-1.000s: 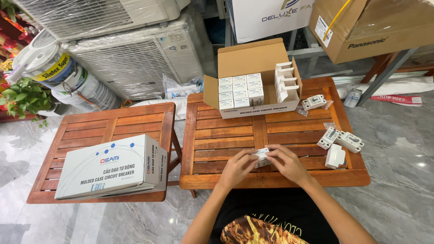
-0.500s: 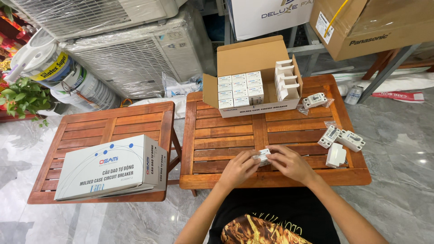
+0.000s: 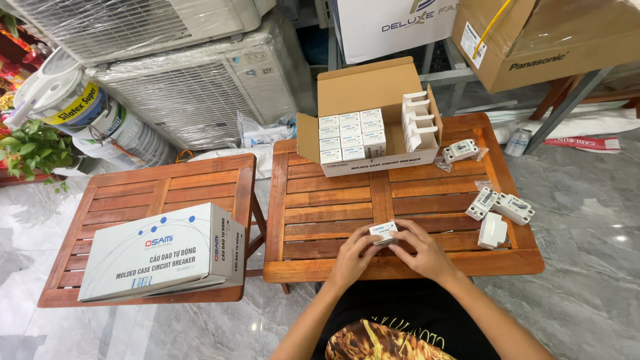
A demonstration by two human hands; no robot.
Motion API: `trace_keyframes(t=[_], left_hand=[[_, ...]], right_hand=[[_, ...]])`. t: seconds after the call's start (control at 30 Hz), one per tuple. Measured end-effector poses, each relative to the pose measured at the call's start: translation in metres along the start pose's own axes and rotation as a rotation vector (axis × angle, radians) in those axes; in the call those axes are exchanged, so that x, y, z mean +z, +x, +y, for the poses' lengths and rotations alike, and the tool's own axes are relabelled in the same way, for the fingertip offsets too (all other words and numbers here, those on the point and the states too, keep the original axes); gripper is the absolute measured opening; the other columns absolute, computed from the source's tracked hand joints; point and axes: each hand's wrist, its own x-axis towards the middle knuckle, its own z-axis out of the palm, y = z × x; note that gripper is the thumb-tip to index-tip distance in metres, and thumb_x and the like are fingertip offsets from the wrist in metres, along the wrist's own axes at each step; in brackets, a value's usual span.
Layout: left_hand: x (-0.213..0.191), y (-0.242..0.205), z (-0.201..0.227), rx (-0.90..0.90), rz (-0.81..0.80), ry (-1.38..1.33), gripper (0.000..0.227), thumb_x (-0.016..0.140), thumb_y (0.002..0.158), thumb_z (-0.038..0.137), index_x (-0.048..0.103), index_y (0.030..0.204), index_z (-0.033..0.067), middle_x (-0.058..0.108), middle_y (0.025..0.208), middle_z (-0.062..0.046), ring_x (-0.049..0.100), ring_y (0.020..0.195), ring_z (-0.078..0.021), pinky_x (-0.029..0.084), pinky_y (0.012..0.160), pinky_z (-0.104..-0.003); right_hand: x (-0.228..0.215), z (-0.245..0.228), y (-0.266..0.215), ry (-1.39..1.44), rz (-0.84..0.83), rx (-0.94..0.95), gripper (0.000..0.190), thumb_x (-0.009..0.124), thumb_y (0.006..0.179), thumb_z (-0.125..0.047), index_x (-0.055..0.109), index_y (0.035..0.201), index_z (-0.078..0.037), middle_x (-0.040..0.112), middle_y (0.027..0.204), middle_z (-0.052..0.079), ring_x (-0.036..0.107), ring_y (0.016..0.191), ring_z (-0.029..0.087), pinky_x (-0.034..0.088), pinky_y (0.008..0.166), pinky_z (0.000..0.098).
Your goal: The person unpacks small white circuit breakers from a cardboard box, inspects them by turning them over, and places them back into their individual boxes. The person repeats this process for several units and then closes the main box.
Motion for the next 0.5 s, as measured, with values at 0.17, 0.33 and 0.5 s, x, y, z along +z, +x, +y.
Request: trace_keyframes(t=[0.17, 0.33, 0.5], left_hand=[[-0.008, 0.009, 0.013, -0.178, -0.058, -0.128, 0.057, 0.083, 0.101, 0.004, 0.064, 0.155, 0.0056, 0.073, 0.150, -0.020, 0.069, 0.140, -0.0399, 0.058, 0.117, -0.052], [-0.013, 0.035, 0.022, -0.182, -0.145, -0.105, 0.068, 0.088, 0.098, 0.010, 0.061, 0.161, 0.0068, 0.074, 0.148, -0.020, 0.073, 0.134, -0.0414, 0.059, 0.115, -0.054], [-0.019, 0.107, 0.021, -0.056, -0.060, -0.052, 0.084, 0.086, 0.102, 0.026, 0.045, 0.174, 0.0102, 0.069, 0.155, -0.017, 0.065, 0.145, -0.0359, 0.054, 0.121, -0.055]], right_hand=[[-0.005, 0.005, 0.010, -0.066, -0.087, -0.038, 0.028, 0.088, 0.095, -0.025, 0.079, 0.121, -0.020, 0.076, 0.142, 0.002, 0.077, 0.128, 0.031, 0.065, 0.108, 0.0457], [-0.046, -0.015, 0.051, 0.007, -0.375, 0.018, 0.051, 0.081, 0.098, -0.013, 0.064, 0.147, -0.013, 0.074, 0.134, 0.019, 0.074, 0.126, 0.048, 0.064, 0.108, 0.0613], [-0.079, 0.014, 0.117, 0.068, -0.297, 0.053, 0.051, 0.082, 0.095, -0.006, 0.072, 0.145, -0.009, 0.076, 0.125, 0.011, 0.076, 0.128, 0.037, 0.063, 0.109, 0.0521]])
